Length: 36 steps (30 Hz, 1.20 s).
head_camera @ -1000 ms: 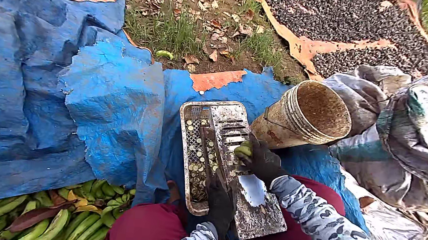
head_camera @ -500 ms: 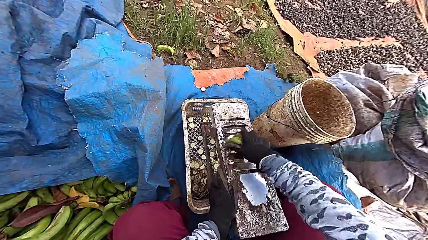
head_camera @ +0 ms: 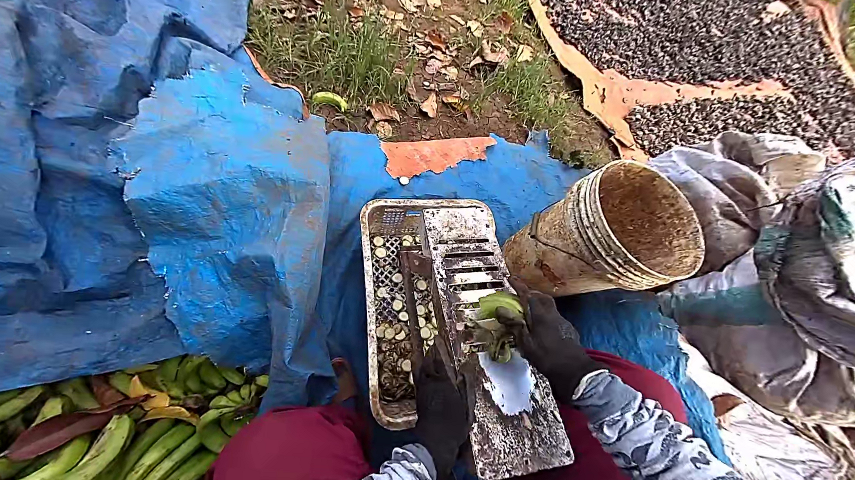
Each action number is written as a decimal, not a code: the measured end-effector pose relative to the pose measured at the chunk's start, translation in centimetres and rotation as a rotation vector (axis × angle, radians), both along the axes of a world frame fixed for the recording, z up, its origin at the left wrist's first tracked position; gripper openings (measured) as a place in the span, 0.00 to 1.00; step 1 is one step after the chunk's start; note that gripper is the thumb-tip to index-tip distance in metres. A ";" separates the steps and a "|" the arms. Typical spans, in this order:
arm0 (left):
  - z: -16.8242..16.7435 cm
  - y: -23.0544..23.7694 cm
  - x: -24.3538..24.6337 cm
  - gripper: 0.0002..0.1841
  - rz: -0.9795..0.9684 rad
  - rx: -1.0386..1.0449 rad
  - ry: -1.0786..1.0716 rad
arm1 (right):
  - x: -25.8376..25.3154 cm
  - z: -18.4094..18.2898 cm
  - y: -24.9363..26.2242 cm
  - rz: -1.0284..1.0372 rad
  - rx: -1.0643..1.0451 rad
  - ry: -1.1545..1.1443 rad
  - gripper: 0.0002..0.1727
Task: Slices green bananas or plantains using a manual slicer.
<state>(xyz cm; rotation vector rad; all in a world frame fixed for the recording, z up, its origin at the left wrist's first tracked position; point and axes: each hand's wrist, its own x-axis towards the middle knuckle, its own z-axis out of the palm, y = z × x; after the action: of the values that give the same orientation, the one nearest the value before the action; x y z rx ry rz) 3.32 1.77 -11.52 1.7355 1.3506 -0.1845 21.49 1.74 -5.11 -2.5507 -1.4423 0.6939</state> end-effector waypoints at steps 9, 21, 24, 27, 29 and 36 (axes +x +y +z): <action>-0.4 -0.3 0.2 0.38 0.029 0.022 -0.025 | -0.6 1.3 1.5 0.039 -0.156 -0.188 0.50; -0.3 0.0 -0.1 0.39 0.026 0.009 -0.033 | 4.2 -2.2 1.6 0.615 0.441 -0.333 0.44; -0.3 0.0 0.0 0.38 0.017 0.004 -0.016 | 3.6 -3.1 2.6 0.546 0.225 -0.076 0.54; -0.3 0.1 0.2 0.39 0.001 -0.010 -0.008 | 1.5 -3.1 4.1 0.446 0.112 -0.105 0.50; -0.6 0.1 0.0 0.38 0.036 0.009 -0.040 | -0.7 -1.6 5.4 0.435 -0.061 -0.195 0.50; -0.6 0.0 0.0 0.37 0.011 0.000 -0.030 | -4.7 -0.7 7.5 0.550 -0.251 -0.191 0.43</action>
<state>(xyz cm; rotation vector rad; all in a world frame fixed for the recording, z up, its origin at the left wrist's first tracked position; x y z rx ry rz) 3.34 1.80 -12.07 1.7235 1.3381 -0.1512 16.77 9.24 -5.81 -2.4484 -2.2994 0.7508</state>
